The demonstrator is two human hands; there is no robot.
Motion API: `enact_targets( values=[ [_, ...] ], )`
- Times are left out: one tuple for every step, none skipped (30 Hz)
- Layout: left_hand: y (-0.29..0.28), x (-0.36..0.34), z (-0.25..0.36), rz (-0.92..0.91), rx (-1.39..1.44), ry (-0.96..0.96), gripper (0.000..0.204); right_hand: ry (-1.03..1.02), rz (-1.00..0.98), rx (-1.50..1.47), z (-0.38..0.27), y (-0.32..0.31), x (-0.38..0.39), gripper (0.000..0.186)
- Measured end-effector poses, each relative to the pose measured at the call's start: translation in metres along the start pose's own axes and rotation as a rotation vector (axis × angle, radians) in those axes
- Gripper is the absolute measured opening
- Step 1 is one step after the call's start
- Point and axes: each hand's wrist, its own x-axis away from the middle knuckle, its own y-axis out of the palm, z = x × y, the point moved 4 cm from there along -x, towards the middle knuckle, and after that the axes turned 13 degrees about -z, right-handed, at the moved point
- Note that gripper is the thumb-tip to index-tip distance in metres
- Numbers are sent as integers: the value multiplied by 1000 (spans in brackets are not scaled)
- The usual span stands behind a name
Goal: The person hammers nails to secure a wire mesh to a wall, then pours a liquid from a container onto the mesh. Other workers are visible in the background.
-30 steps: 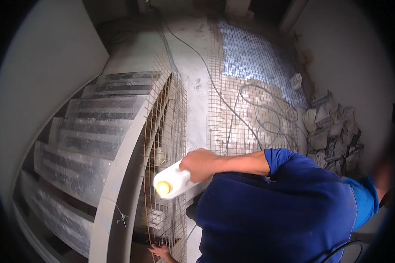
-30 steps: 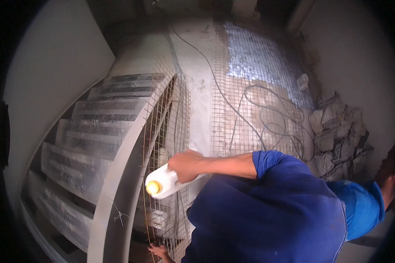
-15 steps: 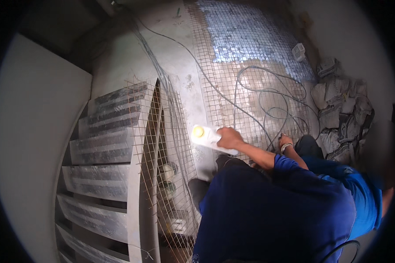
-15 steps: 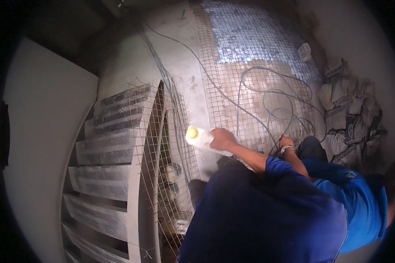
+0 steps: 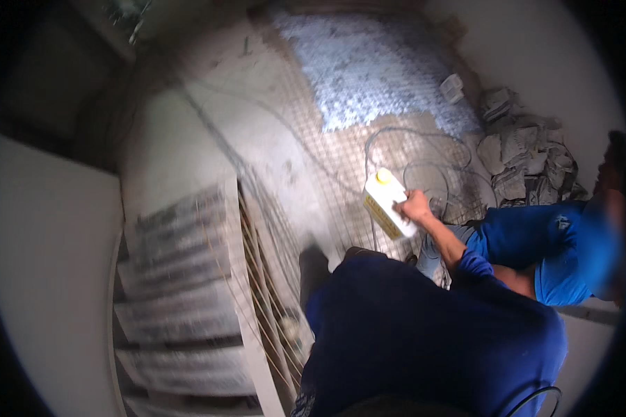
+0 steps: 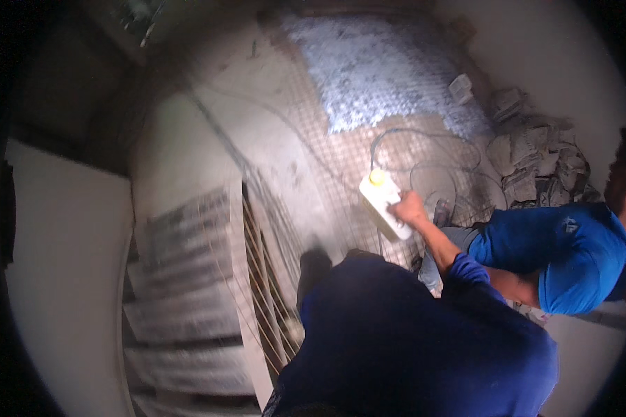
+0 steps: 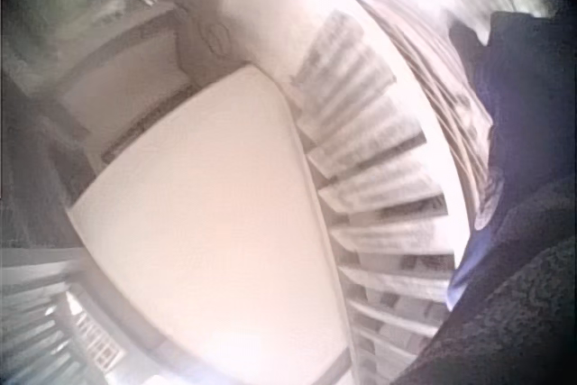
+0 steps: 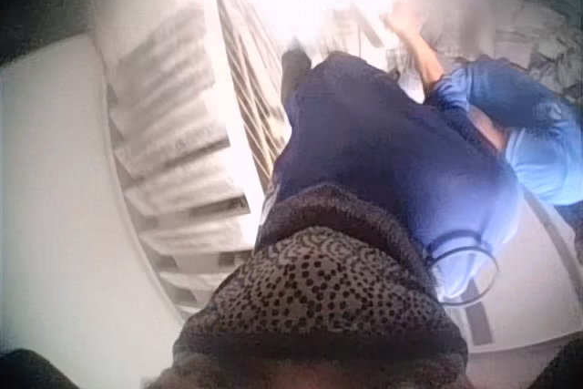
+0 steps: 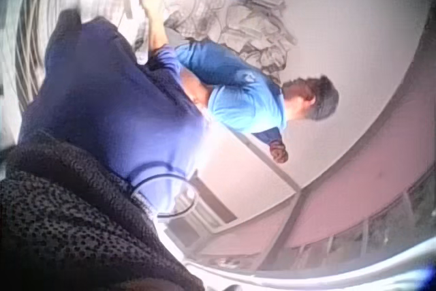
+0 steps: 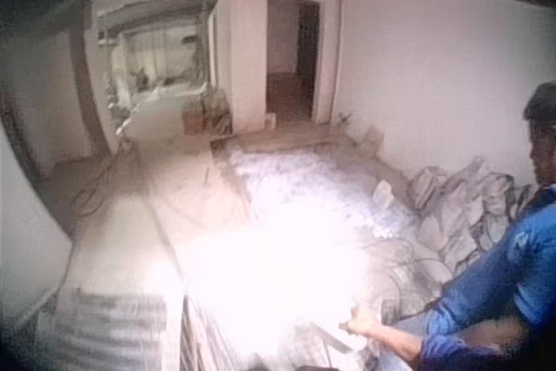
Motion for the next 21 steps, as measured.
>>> enact_targets(
  values=[
    [-25,-28,33,25,-31,51,18,36,40,47,-13,-12,-7,24],
    [-52,-54,69,60,-63,111,19,93,69,87,-19,-21,-7,28],
    [-82,-82,106,79,-21,123,19,118,82,-52,-26,-28,-13,25],
    [-115,-110,153,121,140,263,17,120,124,-67,-35,-37,-19,24],
    [-143,-125,197,-12,611,469,12,127,158,-89,-43,-45,-27,24],
    [-173,-144,247,63,420,515,16,136,180,-121,-51,-53,-39,24],
    [-196,-159,299,142,235,536,26,153,209,-143,-58,-62,-51,23],
    [-208,-174,346,116,287,499,28,169,231,-175,-63,-71,-65,22],
    [-221,-185,390,90,336,459,30,178,242,-227,-67,-77,-81,21],
    [-232,-195,432,61,382,462,33,177,272,-254,-72,-82,-99,18],
    [-237,-206,472,33,401,521,40,169,302,-302,-73,-87,-120,16],
    [-241,-223,506,63,362,462,41,161,341,-348,-74,-95,-142,14],
    [-247,-242,538,78,347,486,42,230,364,-298,-73,-102,-169,15],
    [-251,-264,567,91,327,531,43,229,389,-280,-74,-110,-196,18],
    [-258,-288,589,135,226,490,43,312,324,-212,-73,-119,-226,22],
    [-263,-312,612,170,146,546,44,427,258,-140,-72,-130,-258,29],
    [-269,-342,626,202,51,413,43,433,274,-159,-74,-141,-289,30],
    [-273,-373,639,226,-37,306,42,431,279,-166,-77,-147,-321,30],
    [-279,-393,654,261,-182,290,41,448,243,-263,-82,-156,-353,32],
    [-272,-412,666,266,-403,188,39,443,260,-229,-90,-168,-383,36],
    [-267,-422,674,281,-791,140,38,489,268,-150,-96,-187,-411,37]
  ],
)
